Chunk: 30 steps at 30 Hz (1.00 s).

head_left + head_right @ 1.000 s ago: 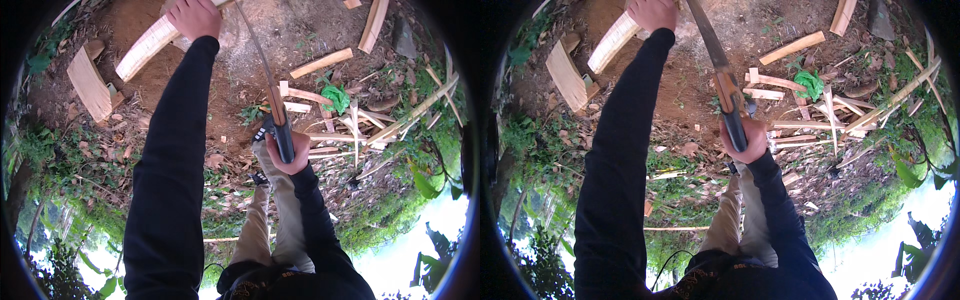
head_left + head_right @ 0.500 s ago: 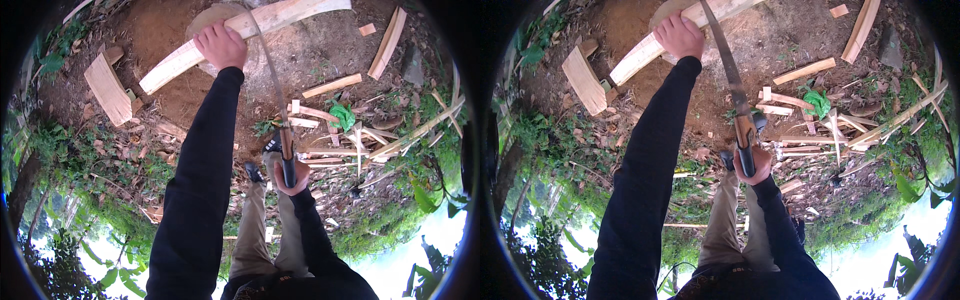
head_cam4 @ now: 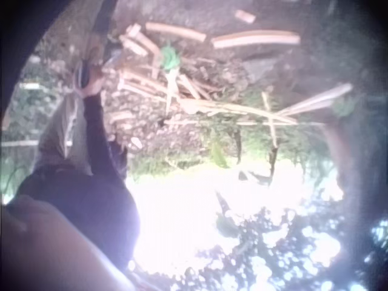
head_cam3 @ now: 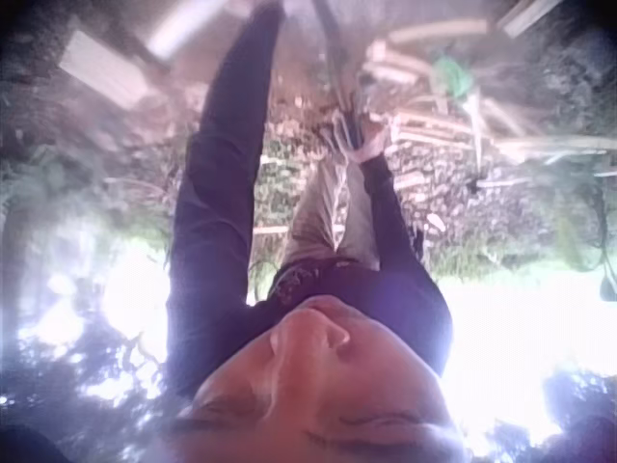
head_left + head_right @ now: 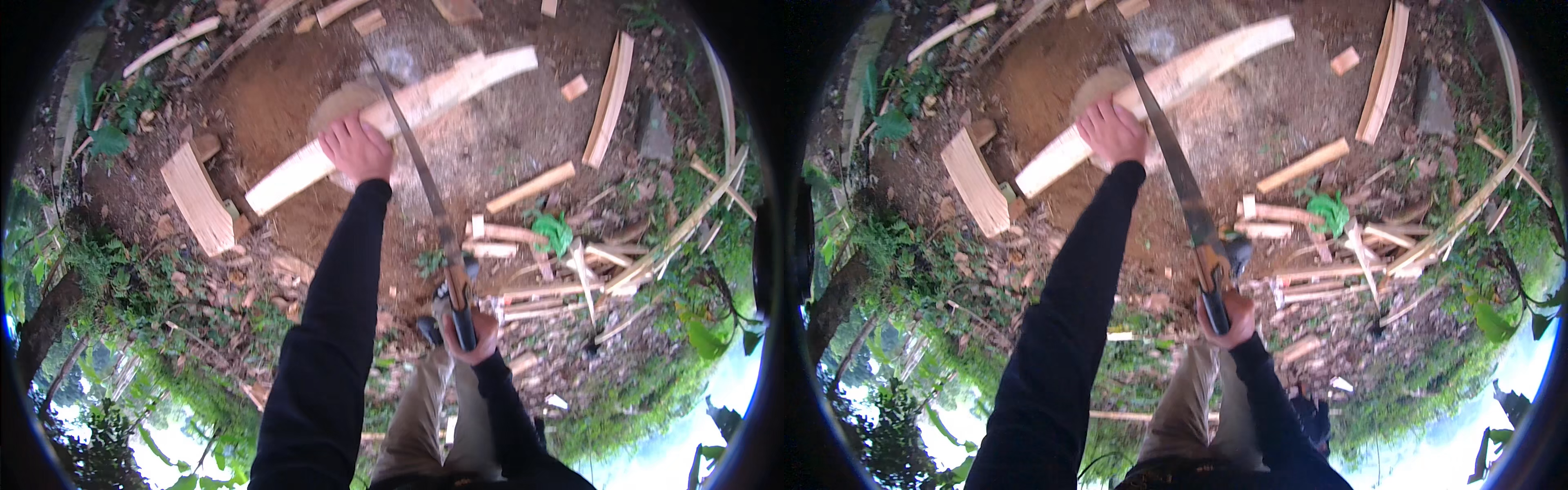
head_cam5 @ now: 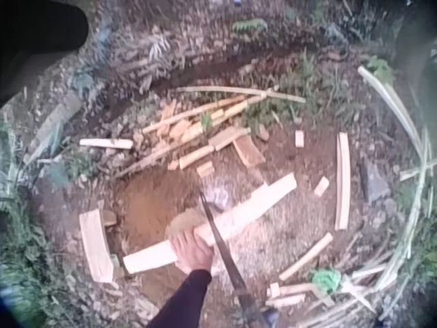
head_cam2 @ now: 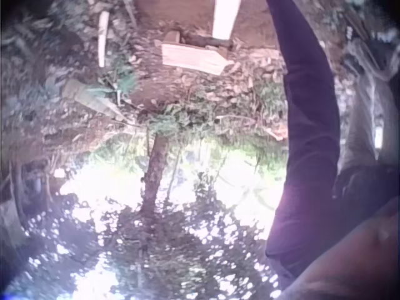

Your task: The person uses a machete to split a piece of wood into smaller sections on a large rock in a forest setting. They repeatedly position the wood, strike it with the blade, and adjust the pieces to continue the splitting process.

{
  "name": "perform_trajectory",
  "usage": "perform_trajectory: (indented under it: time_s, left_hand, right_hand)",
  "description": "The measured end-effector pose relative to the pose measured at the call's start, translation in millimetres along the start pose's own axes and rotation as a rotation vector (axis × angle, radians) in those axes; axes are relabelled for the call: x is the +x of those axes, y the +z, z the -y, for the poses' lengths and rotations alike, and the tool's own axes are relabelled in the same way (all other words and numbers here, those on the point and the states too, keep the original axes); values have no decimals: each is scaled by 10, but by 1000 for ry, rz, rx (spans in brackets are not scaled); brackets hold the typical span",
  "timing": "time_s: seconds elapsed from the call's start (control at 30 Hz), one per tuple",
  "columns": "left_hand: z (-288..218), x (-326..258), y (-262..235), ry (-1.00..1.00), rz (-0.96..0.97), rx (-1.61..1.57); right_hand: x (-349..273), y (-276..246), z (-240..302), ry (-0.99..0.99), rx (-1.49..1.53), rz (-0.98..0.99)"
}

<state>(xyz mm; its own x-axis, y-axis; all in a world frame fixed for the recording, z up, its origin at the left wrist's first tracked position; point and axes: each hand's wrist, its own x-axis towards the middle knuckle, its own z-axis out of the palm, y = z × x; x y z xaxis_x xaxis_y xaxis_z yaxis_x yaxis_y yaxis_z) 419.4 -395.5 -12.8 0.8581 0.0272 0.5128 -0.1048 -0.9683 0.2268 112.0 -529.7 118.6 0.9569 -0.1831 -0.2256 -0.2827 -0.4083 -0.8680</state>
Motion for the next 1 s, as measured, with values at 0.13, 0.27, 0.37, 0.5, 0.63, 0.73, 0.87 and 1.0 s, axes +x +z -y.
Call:
perform_trajectory:
  time_s: [0.13, 0.27, 0.37, 0.5, 0.63, 0.73, 0.87, 1.0]
  left_hand:
    - [-94, 15, -40, -11, 40, -25]
    - [-90, 34, -86, -26, 37, -63]
    - [-67, 43, -121, -41, 32, -94]
    - [-59, 42, -130, -49, 3, -123]
    - [-85, 11, -138, -47, 1, -117]
    - [-43, -10, -128, -29, 8, -104]
    - [-87, 12, -153, -35, -17, -75]
    - [-193, 66, -181, -174, 57, -56]
  right_hand:
    - [-3, -109, 56, 28, 14, 74]
    - [36, -58, -60, -50, 60, 14]
    - [0, -20, -58, -51, 65, 0]
    - [11, -24, 88, -89, 60, 22]
    - [5, 46, 116, -90, 99, -6]
    - [-143, -10, 26, -20, 15, -20]
    - [-271, -175, 149, -11, 14, 13]
    - [-108, -173, 229, -25, 46, -18]
